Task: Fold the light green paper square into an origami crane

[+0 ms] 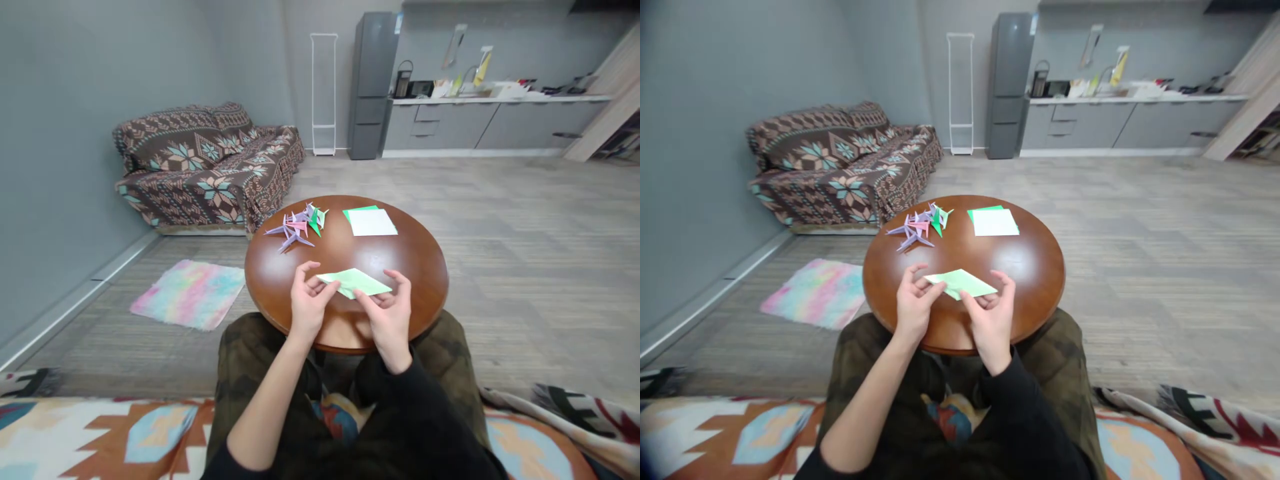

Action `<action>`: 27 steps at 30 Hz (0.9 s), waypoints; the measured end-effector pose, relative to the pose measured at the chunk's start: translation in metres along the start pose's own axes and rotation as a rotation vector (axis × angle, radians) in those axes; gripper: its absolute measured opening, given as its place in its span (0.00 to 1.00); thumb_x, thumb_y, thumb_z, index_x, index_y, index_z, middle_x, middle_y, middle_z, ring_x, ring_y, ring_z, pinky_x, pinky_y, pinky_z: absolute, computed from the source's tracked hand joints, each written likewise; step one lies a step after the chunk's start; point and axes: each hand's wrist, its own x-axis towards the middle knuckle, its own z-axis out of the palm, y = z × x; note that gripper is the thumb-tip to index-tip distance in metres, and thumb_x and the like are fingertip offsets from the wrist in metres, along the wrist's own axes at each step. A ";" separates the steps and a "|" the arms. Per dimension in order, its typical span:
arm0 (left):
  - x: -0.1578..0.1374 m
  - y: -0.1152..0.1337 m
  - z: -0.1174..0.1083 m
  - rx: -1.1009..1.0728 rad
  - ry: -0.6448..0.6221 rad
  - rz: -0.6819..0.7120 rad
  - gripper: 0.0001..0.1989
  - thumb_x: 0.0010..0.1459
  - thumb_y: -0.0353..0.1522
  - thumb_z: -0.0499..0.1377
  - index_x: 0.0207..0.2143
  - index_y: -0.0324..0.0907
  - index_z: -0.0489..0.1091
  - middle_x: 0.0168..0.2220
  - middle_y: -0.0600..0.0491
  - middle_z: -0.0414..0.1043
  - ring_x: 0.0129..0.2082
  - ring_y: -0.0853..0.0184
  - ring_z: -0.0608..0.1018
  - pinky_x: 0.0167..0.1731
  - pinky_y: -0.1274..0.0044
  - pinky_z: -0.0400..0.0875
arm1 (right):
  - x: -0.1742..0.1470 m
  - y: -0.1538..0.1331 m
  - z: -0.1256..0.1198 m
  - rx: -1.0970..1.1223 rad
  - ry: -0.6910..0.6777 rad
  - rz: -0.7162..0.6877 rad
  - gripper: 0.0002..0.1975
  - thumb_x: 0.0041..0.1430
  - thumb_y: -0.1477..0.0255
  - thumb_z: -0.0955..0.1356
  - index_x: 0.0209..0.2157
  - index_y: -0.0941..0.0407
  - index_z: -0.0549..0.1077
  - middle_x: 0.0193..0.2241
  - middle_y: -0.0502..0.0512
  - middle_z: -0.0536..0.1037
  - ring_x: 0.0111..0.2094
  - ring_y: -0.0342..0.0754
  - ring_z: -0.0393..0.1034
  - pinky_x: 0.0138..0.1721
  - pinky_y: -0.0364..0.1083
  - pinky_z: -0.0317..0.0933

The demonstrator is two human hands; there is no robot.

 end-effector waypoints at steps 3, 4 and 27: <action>0.001 -0.001 -0.003 -0.023 -0.031 -0.041 0.26 0.50 0.33 0.70 0.49 0.44 0.63 0.34 0.54 0.79 0.31 0.69 0.81 0.32 0.80 0.74 | 0.005 -0.004 -0.013 -0.117 -0.102 0.054 0.30 0.51 0.64 0.77 0.52 0.53 0.64 0.36 0.56 0.82 0.36 0.54 0.81 0.40 0.52 0.74; 0.001 -0.001 -0.003 -0.008 -0.065 -0.059 0.26 0.50 0.33 0.70 0.49 0.43 0.64 0.33 0.55 0.78 0.30 0.70 0.80 0.31 0.80 0.74 | 0.008 -0.006 -0.018 -0.155 -0.096 0.033 0.25 0.54 0.62 0.75 0.50 0.54 0.67 0.37 0.58 0.82 0.40 0.54 0.80 0.43 0.52 0.73; 0.003 -0.006 -0.002 0.072 -0.260 -0.104 0.12 0.49 0.34 0.71 0.33 0.38 0.75 0.32 0.51 0.79 0.33 0.66 0.79 0.39 0.75 0.73 | 0.019 -0.018 -0.028 -0.545 -0.390 -0.224 0.08 0.56 0.65 0.73 0.31 0.55 0.76 0.27 0.51 0.77 0.27 0.46 0.69 0.29 0.44 0.62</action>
